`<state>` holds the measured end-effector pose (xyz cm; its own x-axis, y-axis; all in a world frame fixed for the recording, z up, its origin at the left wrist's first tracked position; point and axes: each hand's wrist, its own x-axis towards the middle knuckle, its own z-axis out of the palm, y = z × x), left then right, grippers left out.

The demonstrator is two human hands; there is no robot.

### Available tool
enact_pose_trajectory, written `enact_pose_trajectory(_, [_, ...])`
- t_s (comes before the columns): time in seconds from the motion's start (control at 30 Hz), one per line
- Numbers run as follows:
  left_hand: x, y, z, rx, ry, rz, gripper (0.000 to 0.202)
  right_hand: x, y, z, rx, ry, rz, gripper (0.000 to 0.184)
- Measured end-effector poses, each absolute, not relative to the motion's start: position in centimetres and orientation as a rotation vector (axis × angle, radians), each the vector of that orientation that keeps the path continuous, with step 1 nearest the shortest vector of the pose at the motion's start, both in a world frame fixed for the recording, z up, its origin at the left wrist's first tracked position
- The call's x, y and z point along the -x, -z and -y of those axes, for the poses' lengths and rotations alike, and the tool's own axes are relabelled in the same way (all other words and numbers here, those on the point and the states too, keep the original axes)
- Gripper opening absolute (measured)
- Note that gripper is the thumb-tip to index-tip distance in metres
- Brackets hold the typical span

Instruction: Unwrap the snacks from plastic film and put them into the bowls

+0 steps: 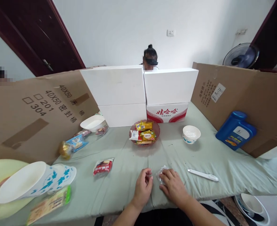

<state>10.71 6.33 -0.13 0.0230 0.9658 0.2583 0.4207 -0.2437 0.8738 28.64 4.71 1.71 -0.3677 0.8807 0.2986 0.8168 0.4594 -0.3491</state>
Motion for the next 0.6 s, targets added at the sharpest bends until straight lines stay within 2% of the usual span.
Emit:
enact_pose_trajectory(0.13, [-10.6, 0.2, -6.4, -1.719, -1.196, -1.401, 0.019, -29.8, -2.3, -6.4, 1.358, -0.275, 2.274, 0.022])
enact_pose_trajectory(0.23, [-10.7, 0.0, -6.4, -1.765, -1.165, -1.381, 0.017, -33.8, -5.0, -10.2, 1.433, -0.057, 2.037, 0.023])
enact_pose_trajectory(0.4, [-11.0, -0.6, -6.5, -1.963, -1.015, -1.343, 0.012, -42.8, -10.2, -18.3, 1.802, 0.197, 1.751, 0.041])
enact_pose_trajectory(0.6, [-11.1, -0.8, -6.7, -2.012, -0.983, -1.359, 0.012, -46.1, -10.1, -22.4, 2.009, -0.005, 2.025, 0.04])
